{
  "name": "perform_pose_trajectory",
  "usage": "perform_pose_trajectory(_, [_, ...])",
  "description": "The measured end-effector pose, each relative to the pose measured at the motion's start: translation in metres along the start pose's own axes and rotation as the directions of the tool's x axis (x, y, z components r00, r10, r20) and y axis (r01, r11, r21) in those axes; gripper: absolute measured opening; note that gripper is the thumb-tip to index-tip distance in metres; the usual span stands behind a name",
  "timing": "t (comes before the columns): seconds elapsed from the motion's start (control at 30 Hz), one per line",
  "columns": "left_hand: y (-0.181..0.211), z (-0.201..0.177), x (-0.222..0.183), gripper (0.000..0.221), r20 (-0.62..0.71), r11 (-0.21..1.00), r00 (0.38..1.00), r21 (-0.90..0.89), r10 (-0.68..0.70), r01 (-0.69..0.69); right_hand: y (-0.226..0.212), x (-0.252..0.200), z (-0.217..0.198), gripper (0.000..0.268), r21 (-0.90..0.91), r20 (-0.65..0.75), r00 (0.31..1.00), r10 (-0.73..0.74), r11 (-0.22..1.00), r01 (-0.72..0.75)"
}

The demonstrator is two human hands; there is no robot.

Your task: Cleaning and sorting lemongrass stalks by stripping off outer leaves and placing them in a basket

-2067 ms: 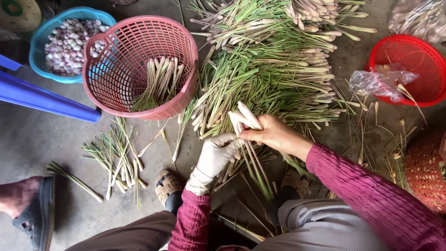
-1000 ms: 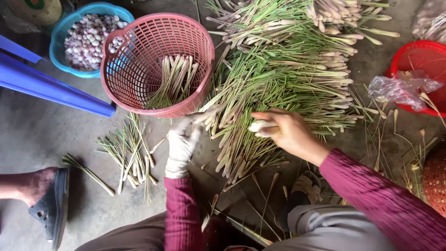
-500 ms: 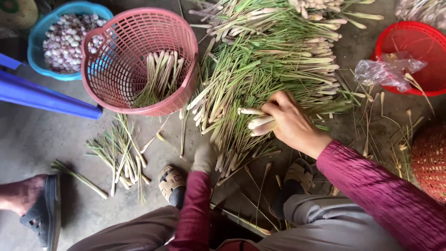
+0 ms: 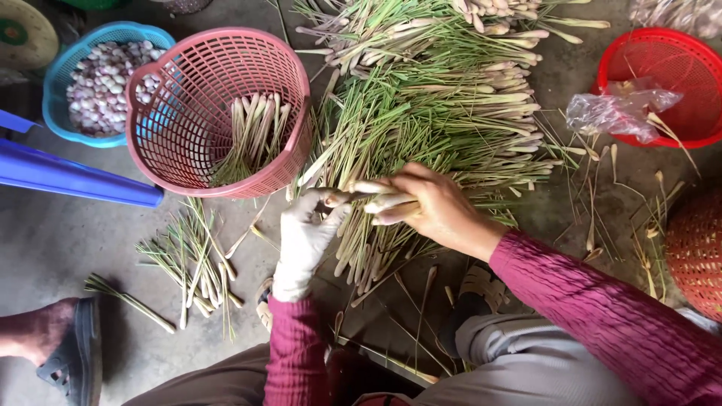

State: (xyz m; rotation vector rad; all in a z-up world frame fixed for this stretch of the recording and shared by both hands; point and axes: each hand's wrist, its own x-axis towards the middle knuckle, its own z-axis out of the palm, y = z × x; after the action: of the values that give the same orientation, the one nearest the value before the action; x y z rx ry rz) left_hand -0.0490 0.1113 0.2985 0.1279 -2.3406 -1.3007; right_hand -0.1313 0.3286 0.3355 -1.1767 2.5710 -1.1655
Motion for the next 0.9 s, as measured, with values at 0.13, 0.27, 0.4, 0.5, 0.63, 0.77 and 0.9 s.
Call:
perform_pose_trajectory(0.13, [0.043, -0.008, -0.006, 0.020, 0.037, 0.972, 0.995, -0.216, -0.088, 0.094, 0.001, 0.001, 0.020, 0.016, 0.252, 0.189, 0.981, 0.051, 0.963, -0.099])
perform_pose_trajectory(0.27, [0.019, 0.012, -0.017, 0.014, 0.049, 0.940, 0.978, -0.269, -0.203, 0.208, -0.015, 0.004, -0.003, 0.025, 0.265, 0.356, 0.903, 0.243, 0.900, -0.347])
perform_pose_trajectory(0.4, [0.035, 0.020, -0.017, 0.017, 0.046, 0.918, 0.971, -0.319, -0.235, 0.237, 0.007, -0.005, 0.011, 0.033, 0.362, 0.467, 0.809, 0.357, 0.758, -0.543])
perform_pose_trajectory(0.5, [0.043, 0.023, -0.017, 0.015, 0.066, 0.876, 0.966, -0.411, -0.249, 0.254, 0.016, -0.004, 0.013, 0.030, 0.357, 0.445, 0.801, 0.401, 0.741, -0.569])
perform_pose_trajectory(0.63, [0.043, 0.021, -0.015, 0.026, 0.119, 0.866, 0.953, -0.398, -0.280, 0.304, 0.011, -0.006, 0.003, 0.026, 0.364, 0.428, 0.814, 0.392, 0.750, -0.552])
perform_pose_trajectory(0.77, [0.027, 0.003, 0.000, 0.006, 0.051, 0.968, 0.978, -0.145, -0.201, 0.206, -0.003, -0.004, -0.017, 0.024, 0.136, 0.417, 0.765, 0.490, 0.799, -0.586])
perform_pose_trajectory(0.9, [-0.102, 0.002, -0.015, 0.027, -0.047, 0.775, 0.994, 0.623, -0.099, 0.107, -0.003, -0.004, -0.050, 0.018, -0.032, 0.310, 0.825, 0.473, 0.872, -0.488])
